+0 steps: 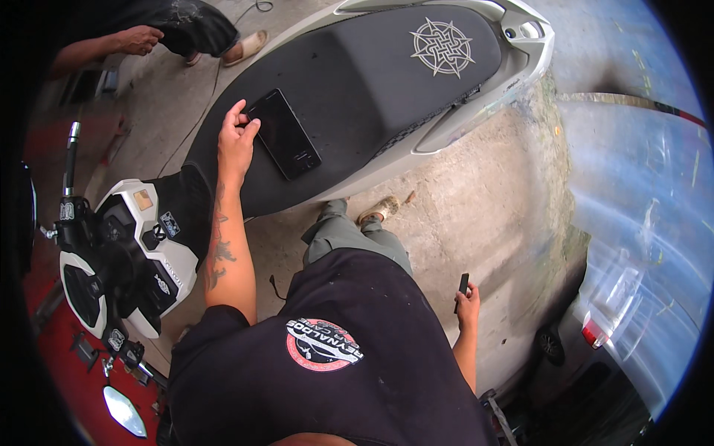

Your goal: The person sands a car bumper using a sanding sponge with water from a bucket, answers a video call on a phone, props the phone inside the trunk, and sands the bumper using sandpaper.

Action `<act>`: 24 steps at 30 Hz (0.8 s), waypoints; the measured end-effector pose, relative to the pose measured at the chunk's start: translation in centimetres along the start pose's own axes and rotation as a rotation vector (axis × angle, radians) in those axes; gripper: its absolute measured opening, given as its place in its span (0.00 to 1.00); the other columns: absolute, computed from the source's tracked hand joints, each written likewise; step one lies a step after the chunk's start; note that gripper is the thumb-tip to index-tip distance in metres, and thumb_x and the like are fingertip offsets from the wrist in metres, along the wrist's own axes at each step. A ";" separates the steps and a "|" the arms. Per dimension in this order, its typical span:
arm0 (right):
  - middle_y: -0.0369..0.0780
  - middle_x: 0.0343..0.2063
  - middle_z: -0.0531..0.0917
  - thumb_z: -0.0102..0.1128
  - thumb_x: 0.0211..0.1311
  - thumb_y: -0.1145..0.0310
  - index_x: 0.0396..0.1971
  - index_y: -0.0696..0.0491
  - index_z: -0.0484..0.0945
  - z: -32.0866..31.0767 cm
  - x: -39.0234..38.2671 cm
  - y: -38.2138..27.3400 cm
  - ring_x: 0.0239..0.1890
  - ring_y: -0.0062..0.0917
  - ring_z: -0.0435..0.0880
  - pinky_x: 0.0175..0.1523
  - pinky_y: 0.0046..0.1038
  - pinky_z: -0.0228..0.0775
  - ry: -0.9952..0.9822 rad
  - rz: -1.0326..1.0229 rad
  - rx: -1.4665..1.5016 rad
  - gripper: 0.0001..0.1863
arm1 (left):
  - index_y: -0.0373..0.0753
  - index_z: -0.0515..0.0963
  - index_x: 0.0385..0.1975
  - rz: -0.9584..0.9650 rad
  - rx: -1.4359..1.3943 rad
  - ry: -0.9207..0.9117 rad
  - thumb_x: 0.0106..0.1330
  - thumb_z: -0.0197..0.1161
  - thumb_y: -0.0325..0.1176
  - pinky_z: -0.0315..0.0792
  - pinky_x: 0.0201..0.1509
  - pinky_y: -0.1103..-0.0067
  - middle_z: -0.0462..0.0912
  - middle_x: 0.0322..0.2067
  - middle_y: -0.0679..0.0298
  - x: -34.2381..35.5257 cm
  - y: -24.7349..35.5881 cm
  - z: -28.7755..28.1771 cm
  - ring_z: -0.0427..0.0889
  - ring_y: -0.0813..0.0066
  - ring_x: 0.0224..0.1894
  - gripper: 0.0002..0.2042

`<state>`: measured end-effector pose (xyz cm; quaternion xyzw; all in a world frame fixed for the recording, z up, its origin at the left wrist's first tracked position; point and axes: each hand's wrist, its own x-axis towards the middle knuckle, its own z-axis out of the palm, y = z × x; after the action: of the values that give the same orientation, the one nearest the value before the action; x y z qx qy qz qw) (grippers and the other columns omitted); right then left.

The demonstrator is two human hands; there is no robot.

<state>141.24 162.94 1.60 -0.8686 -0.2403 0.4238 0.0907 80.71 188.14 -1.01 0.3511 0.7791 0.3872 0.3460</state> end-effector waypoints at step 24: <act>0.36 0.28 0.79 0.58 0.58 0.76 0.60 0.56 0.69 -0.1 0.2 -0.8 0.30 0.20 0.78 0.37 0.24 0.69 -0.005 -0.003 0.003 0.27 | 0.38 0.67 0.68 -0.027 -0.048 -0.021 0.62 0.66 0.30 0.71 0.45 0.83 0.71 0.42 0.67 -2.3 -0.3 0.5 0.70 0.82 0.34 0.31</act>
<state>141.15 163.77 1.82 -0.8670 -0.2413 0.4262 0.0920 82.24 186.35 -0.88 0.3362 0.7707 0.3974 0.3675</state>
